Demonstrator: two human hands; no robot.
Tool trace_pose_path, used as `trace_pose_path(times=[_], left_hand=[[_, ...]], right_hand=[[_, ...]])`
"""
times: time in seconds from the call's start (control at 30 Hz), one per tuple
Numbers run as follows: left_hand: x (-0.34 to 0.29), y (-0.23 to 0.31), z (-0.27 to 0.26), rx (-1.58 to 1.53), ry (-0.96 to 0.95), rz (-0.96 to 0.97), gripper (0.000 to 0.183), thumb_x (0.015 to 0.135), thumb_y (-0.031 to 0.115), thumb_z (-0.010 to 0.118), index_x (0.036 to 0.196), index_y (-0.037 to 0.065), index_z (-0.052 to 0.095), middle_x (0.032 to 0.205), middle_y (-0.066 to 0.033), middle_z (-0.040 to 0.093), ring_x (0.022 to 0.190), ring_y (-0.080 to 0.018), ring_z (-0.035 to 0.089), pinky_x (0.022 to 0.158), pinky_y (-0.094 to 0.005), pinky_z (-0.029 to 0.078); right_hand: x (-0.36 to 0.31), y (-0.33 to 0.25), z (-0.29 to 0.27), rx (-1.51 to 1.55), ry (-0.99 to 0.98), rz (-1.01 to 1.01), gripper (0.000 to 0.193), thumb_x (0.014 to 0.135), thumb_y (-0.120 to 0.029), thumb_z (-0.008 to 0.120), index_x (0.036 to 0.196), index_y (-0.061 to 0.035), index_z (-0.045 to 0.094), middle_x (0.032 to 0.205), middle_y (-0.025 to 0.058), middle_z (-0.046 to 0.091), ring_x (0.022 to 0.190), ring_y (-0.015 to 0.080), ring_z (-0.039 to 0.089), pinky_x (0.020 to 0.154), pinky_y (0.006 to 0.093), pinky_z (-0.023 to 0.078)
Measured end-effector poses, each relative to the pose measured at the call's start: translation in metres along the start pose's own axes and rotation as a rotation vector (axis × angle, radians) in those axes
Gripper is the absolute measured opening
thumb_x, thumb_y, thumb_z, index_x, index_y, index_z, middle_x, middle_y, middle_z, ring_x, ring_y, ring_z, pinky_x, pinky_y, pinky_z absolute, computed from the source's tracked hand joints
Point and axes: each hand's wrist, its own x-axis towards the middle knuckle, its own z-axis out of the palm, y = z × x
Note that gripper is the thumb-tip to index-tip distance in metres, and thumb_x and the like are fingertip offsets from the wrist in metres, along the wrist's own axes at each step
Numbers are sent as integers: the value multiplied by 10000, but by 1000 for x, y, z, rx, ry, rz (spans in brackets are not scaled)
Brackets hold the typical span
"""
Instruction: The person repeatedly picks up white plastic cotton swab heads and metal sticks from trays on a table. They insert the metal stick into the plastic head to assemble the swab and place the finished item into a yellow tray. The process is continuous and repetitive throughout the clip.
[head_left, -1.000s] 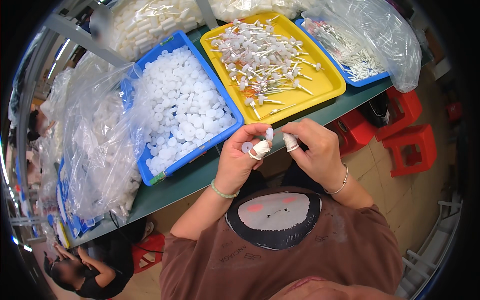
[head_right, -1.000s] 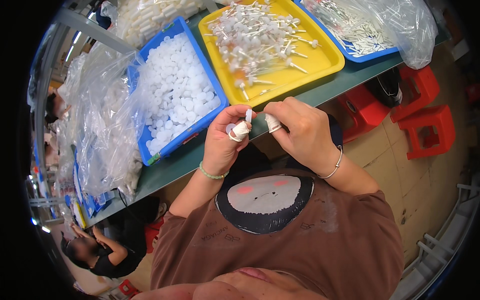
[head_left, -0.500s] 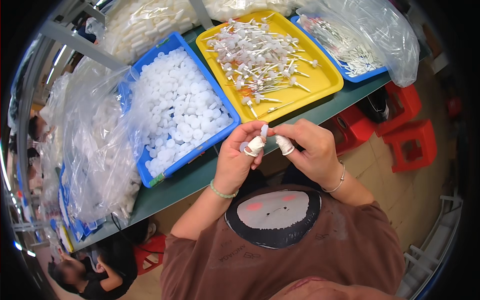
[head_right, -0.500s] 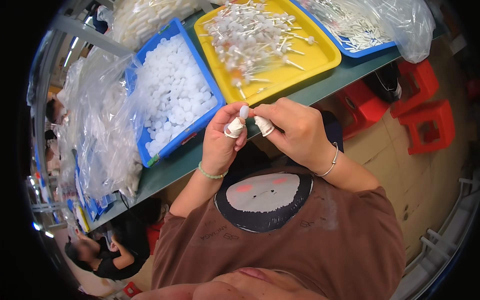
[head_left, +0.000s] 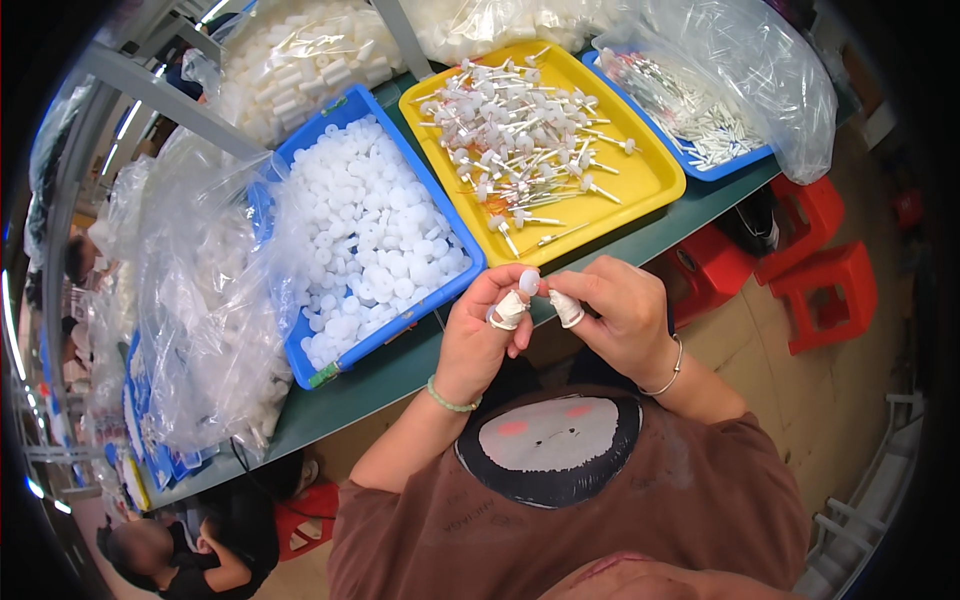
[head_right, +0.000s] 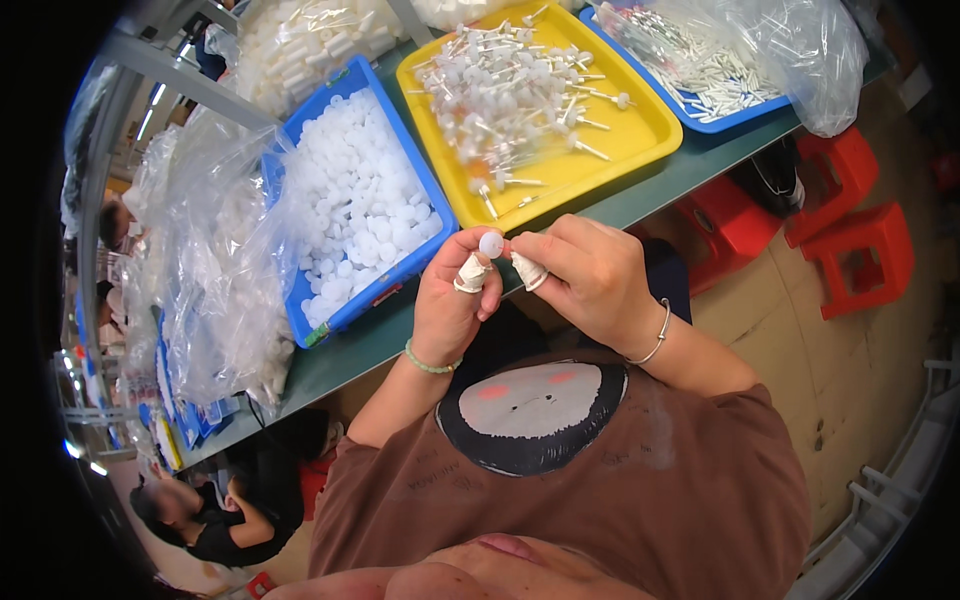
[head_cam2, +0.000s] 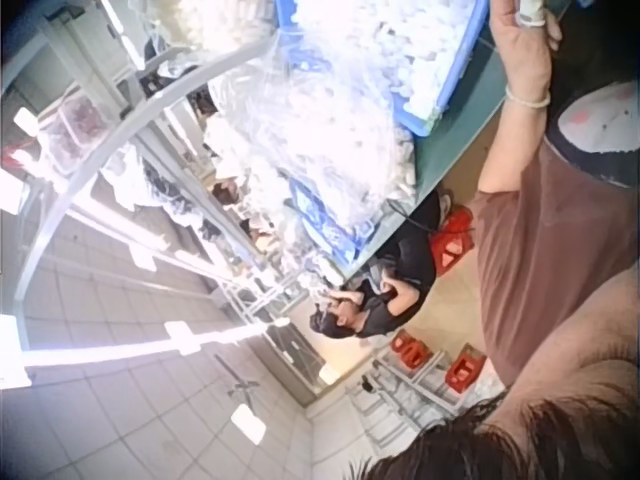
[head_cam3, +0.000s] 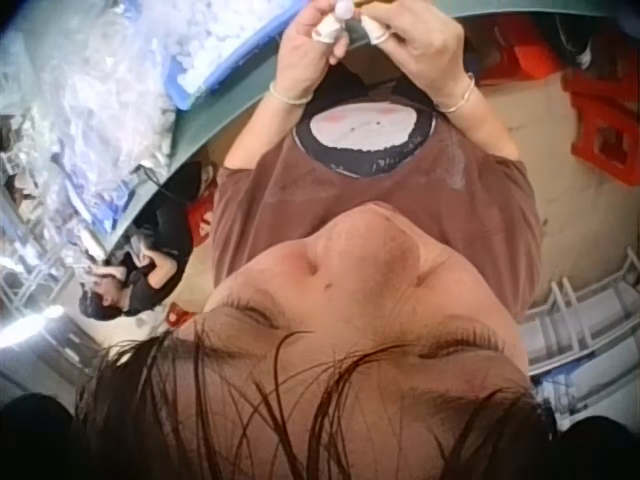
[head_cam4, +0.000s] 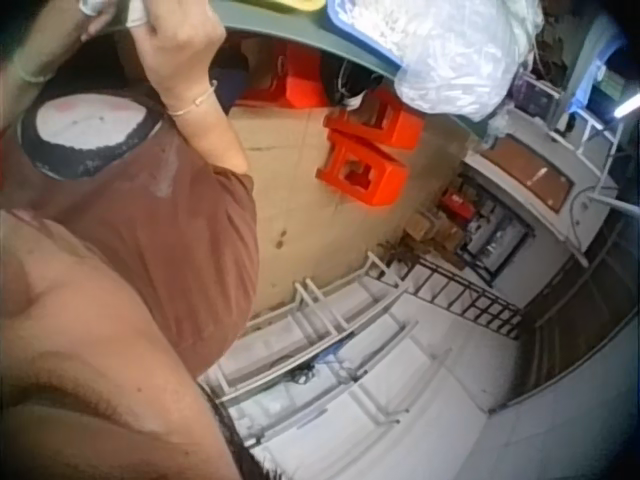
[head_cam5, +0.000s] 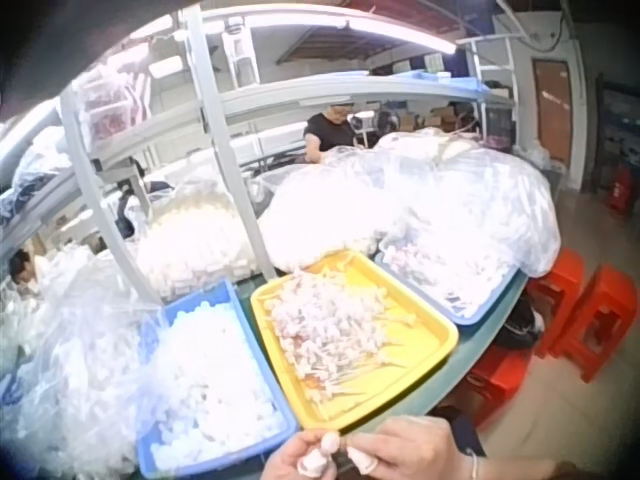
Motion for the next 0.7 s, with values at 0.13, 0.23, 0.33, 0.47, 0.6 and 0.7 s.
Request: trace_pose_path(times=[0.13,0.23,0.33,0.47,0.6,0.7], left_hand=[[-1,2,1,-41,3,-3,225,950,154,557,1139,38,520,943,-32,594,543,-34,438,455,-161,342],[0,-3,-4,15,13,-16,234,916,108,596,1131,44,531,856,-9,576,548,-29,433,456,-159,336],[0,-6,-9,-16,-14,-6,298,885,138,652,1147,46,544,902,5,585,595,-23,472,482,-159,361],[-1,-3,-8,-10,8,-43,288,876,141,664,1127,48,556,890,12,586,587,-18,459,487,-157,357],[0,-3,-5,-6,17,-36,306,874,141,668,1144,48,557,867,19,593,595,-17,458,490,-157,358],[-1,-3,-5,2,18,-26,320,871,136,671,1160,46,569,872,20,601,605,-15,464,494,-156,362]], right_hand=[[-1,1,-1,-38,-17,-33,194,707,-145,743,884,-129,665,675,18,548,578,191,568,508,308,445],[1,1,1,-39,-35,-32,210,713,-126,735,907,-122,654,706,24,570,601,197,583,525,311,456],[4,-4,1,140,-75,58,212,738,-86,712,932,-95,626,771,54,601,642,226,605,550,319,472],[-1,-6,1,307,-145,214,197,774,-57,680,947,-49,585,841,101,615,710,268,620,608,337,491],[-2,-2,-3,334,-217,295,182,812,-34,636,965,-8,539,856,128,603,753,274,624,655,341,500],[-2,-2,-4,366,-225,263,174,826,-29,619,970,0,526,841,132,596,740,262,620,656,329,501]])
